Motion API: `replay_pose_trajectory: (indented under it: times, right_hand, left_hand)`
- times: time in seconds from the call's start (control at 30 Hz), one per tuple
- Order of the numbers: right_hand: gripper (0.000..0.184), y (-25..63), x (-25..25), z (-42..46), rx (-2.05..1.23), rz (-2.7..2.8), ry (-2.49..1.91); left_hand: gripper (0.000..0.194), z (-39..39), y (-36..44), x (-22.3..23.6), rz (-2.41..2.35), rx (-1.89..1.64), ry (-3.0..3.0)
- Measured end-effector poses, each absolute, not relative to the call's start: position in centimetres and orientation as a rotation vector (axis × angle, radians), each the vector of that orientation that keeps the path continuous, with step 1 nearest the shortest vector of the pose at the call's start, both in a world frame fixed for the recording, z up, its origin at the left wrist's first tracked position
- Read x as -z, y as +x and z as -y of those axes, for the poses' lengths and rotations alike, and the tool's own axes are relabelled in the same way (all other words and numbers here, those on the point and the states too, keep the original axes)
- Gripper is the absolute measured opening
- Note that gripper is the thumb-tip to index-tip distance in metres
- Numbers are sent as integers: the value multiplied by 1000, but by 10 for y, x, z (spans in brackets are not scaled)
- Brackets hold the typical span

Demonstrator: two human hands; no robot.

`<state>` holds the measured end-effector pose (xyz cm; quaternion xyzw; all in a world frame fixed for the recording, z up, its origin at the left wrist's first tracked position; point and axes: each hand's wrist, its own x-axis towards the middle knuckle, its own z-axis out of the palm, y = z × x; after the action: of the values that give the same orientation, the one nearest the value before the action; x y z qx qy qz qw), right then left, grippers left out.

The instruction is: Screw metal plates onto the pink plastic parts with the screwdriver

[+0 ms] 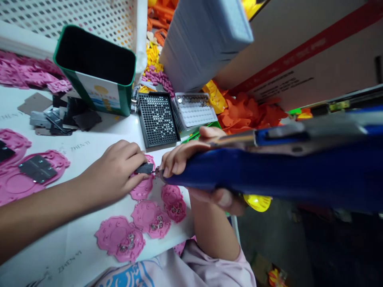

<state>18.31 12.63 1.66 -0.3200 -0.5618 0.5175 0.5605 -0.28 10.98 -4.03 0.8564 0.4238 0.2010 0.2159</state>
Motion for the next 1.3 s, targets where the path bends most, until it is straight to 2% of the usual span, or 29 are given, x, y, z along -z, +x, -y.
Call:
replay_pose_trajectory:
  times: [0.1, 0.27, 0.47, 0.8, 1.13, 1.3]
  right_hand:
    - [35, 182, -25, -149, -1116, 1343, -625]
    - [32, 174, -35, -180, -808, 1079, -842]
    - [36, 168, -21, -189, -839, 1085, -846]
    - [34, 165, -18, -188, -843, 1120, -812]
    - [32, 165, -15, -189, -846, 1171, -804]
    - [31, 165, -15, -190, -856, 1189, -774]
  left_hand:
    - [18, -111, -5, 45, -1120, -610, 2345]
    - [24, -109, -7, 48, -1057, -656, 2400]
    - [38, -108, -9, 45, -948, -647, 2419]
    - [58, -102, -5, 44, -1179, -651, 2420]
    - [39, -104, -8, 45, -1008, -683, 2357]
    - [42, -102, -9, 47, -949, -726, 2367]
